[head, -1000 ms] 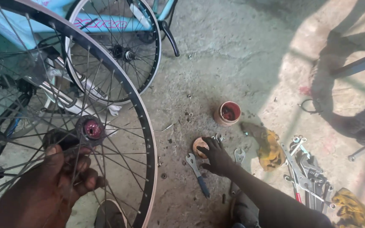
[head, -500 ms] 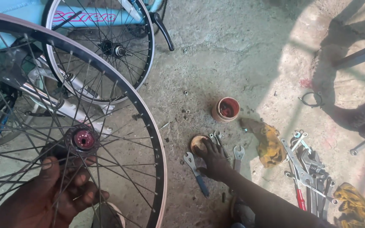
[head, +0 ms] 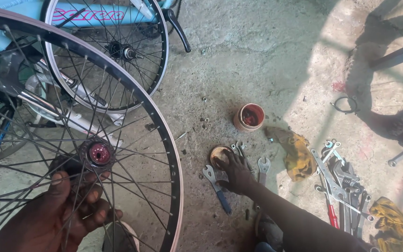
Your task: Reassembling a bicycle wheel hub by applying grease and carefully inserting ball bearings into the bearing race.
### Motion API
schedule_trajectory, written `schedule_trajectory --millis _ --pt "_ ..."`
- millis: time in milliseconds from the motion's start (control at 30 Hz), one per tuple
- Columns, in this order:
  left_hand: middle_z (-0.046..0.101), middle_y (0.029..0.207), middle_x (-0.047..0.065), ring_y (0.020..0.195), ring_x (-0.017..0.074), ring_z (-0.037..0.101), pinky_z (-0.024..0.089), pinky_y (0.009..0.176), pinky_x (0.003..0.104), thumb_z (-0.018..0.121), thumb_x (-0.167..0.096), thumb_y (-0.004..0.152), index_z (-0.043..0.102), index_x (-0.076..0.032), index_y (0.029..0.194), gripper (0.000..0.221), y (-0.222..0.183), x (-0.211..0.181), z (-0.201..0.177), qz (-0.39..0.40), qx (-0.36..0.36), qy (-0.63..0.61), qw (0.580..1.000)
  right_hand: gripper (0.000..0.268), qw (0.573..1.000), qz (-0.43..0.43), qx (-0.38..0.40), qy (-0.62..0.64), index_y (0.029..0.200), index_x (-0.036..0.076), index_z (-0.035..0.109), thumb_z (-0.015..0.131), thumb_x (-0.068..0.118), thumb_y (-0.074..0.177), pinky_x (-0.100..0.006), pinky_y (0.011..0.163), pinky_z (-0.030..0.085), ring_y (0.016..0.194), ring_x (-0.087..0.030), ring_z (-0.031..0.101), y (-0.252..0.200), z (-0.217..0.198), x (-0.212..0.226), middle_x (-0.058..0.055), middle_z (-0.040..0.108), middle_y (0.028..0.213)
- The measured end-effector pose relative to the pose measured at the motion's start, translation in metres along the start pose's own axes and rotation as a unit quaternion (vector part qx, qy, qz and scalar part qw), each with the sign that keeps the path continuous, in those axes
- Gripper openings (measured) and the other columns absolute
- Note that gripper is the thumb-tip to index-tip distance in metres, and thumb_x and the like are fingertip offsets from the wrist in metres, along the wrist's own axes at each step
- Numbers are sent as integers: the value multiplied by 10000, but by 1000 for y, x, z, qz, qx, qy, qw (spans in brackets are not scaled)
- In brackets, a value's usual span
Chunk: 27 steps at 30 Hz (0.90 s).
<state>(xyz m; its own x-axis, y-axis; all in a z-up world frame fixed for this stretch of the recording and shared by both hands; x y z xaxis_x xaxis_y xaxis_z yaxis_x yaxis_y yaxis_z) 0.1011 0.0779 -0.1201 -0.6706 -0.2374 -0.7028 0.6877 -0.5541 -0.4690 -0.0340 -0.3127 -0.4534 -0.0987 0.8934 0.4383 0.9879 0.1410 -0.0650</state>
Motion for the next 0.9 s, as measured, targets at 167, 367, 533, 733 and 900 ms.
schedule_trajectory --millis 167,367,533,733,900 --pt "690 866 133 733 327 719 609 689 568 637 -411 1033 519 -111 1481 552 -3 4 8 -2 -15 9 1000 749 997 -21 -51 48 1447 212 529 796 502 810 -623 1134 307 1424 -440 385 -4 -6 -1 -205 375 1555" --pt "651 848 161 694 347 673 584 673 597 627 -461 991 563 -75 1394 562 -1 11 -7 -35 -87 40 995 682 999 -11 -29 14 1418 264 587 739 565 825 -625 1101 327 1442 -450 338 -7 -6 3 -210 348 1578" --pt "609 846 206 688 406 633 552 689 665 596 -446 983 574 -27 1297 524 0 16 -14 -54 -123 47 990 746 1000 3 17 -4 1412 277 591 858 433 733 -621 1129 283 1516 -443 205 -5 -14 11 -208 272 1626" --pt "665 832 182 658 396 693 590 692 684 658 -425 970 607 -59 1293 491 1 16 -10 -49 -87 22 995 847 999 -23 20 -43 1480 252 515 849 445 726 -613 1162 223 1567 -403 116 -6 -11 10 -214 227 1666" --pt "595 834 224 659 448 629 557 742 735 599 -457 957 581 21 1265 569 2 15 -2 -70 -139 35 987 659 998 -9 -33 46 1355 204 624 752 570 822 -678 1122 297 1492 -463 267 -3 -11 6 -222 336 1587"
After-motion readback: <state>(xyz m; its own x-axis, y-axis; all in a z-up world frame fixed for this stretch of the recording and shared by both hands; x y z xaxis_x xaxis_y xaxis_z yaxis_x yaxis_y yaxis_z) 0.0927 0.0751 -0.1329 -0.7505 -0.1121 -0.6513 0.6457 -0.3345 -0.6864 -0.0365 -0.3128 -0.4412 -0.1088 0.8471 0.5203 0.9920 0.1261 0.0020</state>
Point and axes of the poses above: each hand's wrist, its own y-axis towards the middle knuckle, its own z-axis out of the palm, x = y × z, the point moved 1 cm from there along y, towards the middle knuckle
